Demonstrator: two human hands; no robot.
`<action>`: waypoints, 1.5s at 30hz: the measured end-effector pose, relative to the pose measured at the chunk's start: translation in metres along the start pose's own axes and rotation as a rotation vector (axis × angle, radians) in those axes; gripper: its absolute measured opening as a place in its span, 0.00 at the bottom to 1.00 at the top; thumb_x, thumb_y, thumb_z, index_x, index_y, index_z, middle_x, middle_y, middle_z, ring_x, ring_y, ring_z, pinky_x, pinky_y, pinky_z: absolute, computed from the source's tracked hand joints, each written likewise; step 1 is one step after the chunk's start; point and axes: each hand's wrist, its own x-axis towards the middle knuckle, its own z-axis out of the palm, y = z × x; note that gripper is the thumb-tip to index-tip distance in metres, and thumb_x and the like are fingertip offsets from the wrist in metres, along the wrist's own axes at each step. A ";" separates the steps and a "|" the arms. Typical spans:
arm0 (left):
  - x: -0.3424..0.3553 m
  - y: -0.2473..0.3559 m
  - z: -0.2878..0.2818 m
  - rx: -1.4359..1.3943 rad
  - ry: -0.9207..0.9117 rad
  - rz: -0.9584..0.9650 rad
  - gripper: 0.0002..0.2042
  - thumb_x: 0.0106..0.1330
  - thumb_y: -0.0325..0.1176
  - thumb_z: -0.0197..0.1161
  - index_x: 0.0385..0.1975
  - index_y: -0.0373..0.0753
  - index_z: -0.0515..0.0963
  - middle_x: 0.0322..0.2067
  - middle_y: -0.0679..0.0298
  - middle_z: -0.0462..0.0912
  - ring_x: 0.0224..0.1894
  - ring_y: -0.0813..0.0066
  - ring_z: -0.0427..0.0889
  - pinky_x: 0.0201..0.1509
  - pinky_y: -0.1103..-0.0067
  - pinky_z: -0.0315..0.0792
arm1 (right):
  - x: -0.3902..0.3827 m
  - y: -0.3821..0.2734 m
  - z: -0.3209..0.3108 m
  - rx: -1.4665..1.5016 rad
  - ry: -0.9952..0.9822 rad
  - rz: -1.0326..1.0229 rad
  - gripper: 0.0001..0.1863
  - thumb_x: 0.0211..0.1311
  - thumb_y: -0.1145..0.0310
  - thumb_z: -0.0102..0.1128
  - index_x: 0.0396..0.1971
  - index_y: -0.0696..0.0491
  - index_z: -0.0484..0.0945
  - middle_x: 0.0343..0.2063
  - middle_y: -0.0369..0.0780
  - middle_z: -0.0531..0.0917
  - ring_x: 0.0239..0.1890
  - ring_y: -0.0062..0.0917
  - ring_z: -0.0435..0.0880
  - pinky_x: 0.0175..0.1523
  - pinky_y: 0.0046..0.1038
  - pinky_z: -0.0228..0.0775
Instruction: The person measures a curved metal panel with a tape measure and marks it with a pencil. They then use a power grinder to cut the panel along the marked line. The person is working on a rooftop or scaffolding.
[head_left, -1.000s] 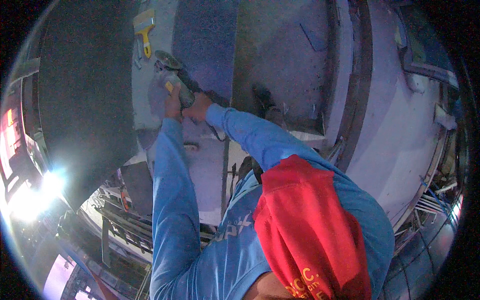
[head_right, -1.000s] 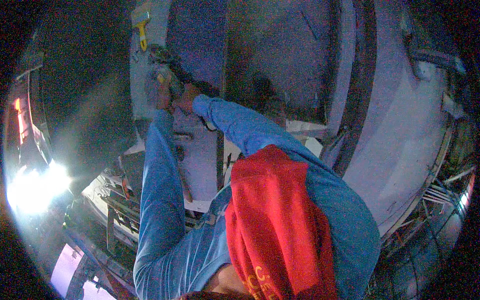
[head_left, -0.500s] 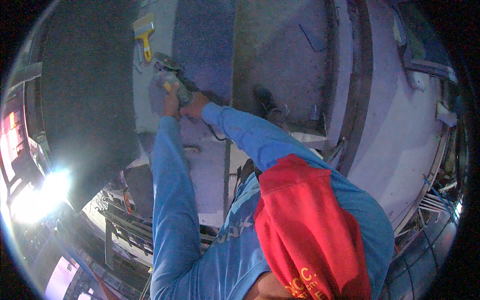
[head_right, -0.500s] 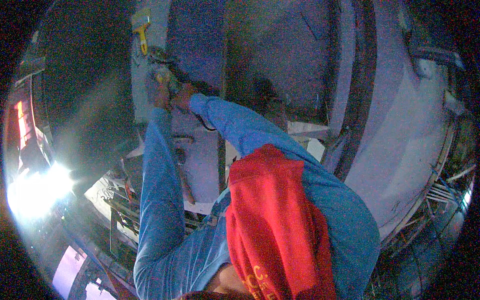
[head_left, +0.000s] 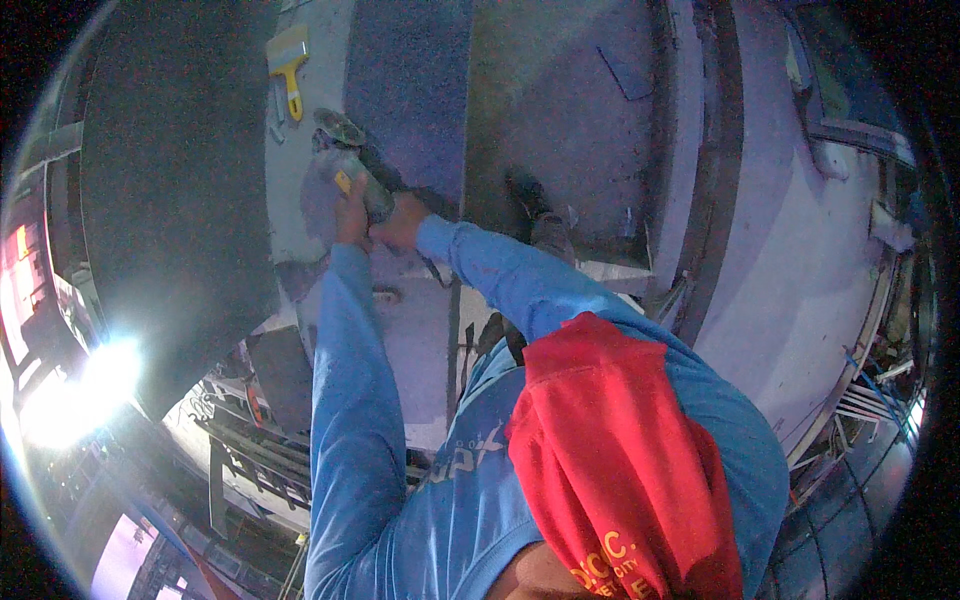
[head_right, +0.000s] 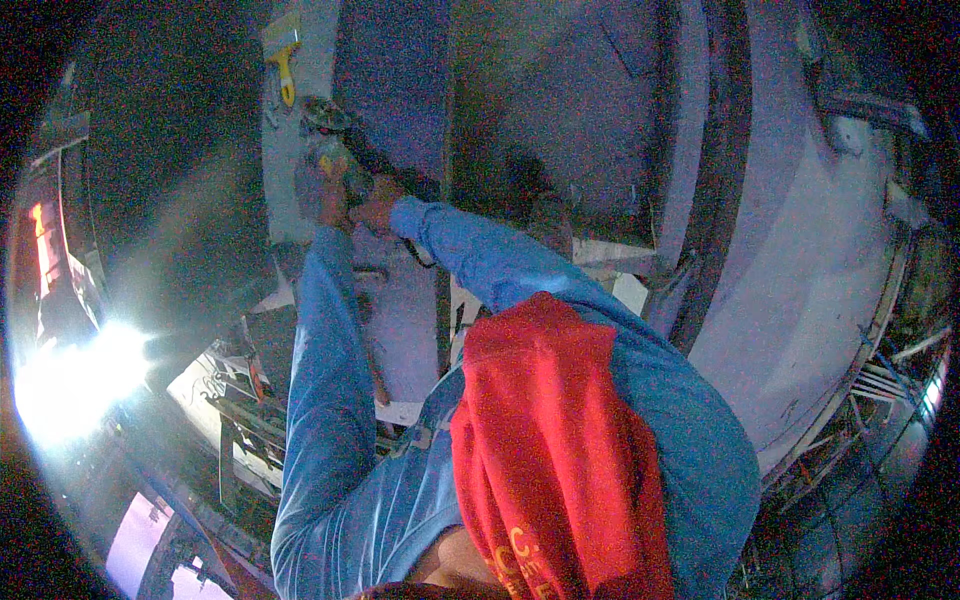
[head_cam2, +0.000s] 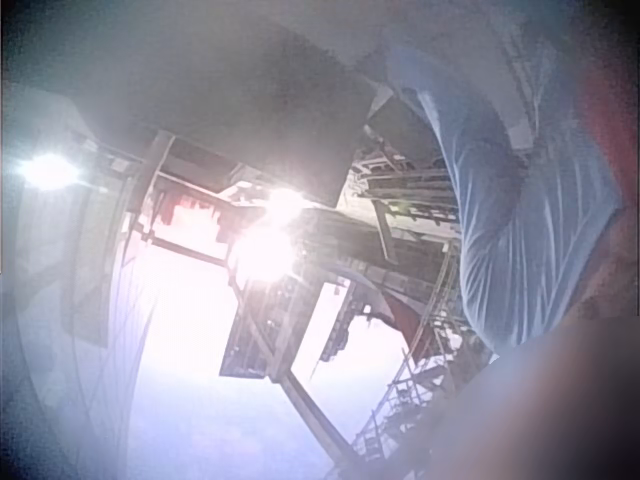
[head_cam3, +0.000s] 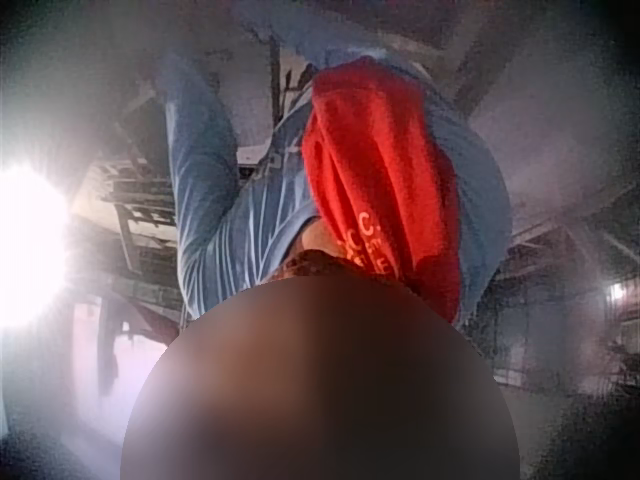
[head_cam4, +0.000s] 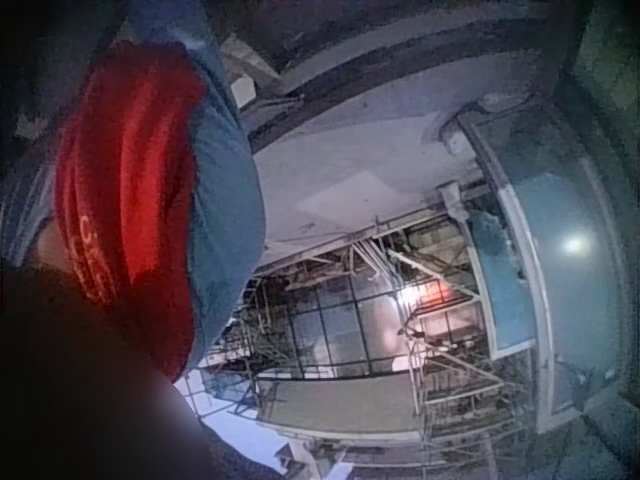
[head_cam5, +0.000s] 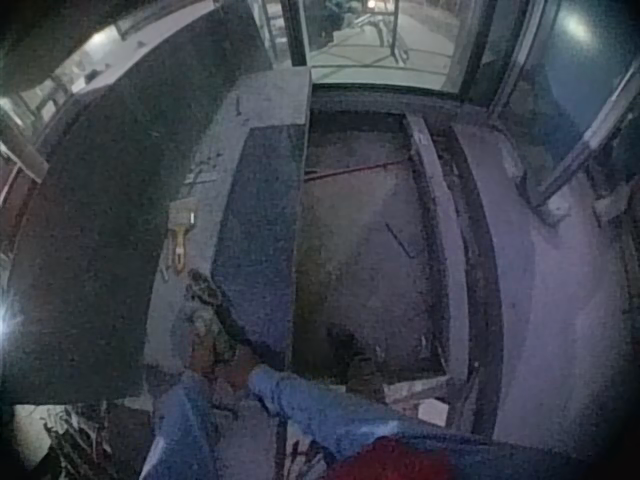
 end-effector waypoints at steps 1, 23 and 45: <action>0.003 0.000 0.000 0.029 -0.011 0.031 0.31 0.57 0.52 0.65 0.48 0.28 0.72 0.39 0.58 0.79 0.37 0.67 0.79 0.41 0.72 0.72 | 0.002 0.000 -0.001 0.005 -0.021 -0.013 0.42 0.34 0.52 0.72 0.48 0.67 0.72 0.44 0.54 0.79 0.46 0.43 0.81 0.52 0.35 0.73; -0.004 0.005 -0.004 0.096 -0.024 -0.012 0.37 0.57 0.57 0.62 0.54 0.26 0.70 0.46 0.53 0.78 0.46 0.58 0.77 0.49 0.68 0.69 | 0.016 0.014 0.014 0.073 -0.003 -0.050 0.40 0.35 0.54 0.73 0.48 0.65 0.74 0.44 0.52 0.80 0.46 0.41 0.81 0.52 0.33 0.73; 0.026 0.001 -0.007 0.173 -0.027 0.031 0.40 0.55 0.60 0.63 0.50 0.23 0.70 0.41 0.54 0.78 0.41 0.61 0.78 0.44 0.66 0.71 | 0.034 0.010 0.008 0.029 0.045 -0.082 0.36 0.32 0.53 0.74 0.40 0.63 0.78 0.35 0.50 0.83 0.36 0.36 0.83 0.45 0.33 0.76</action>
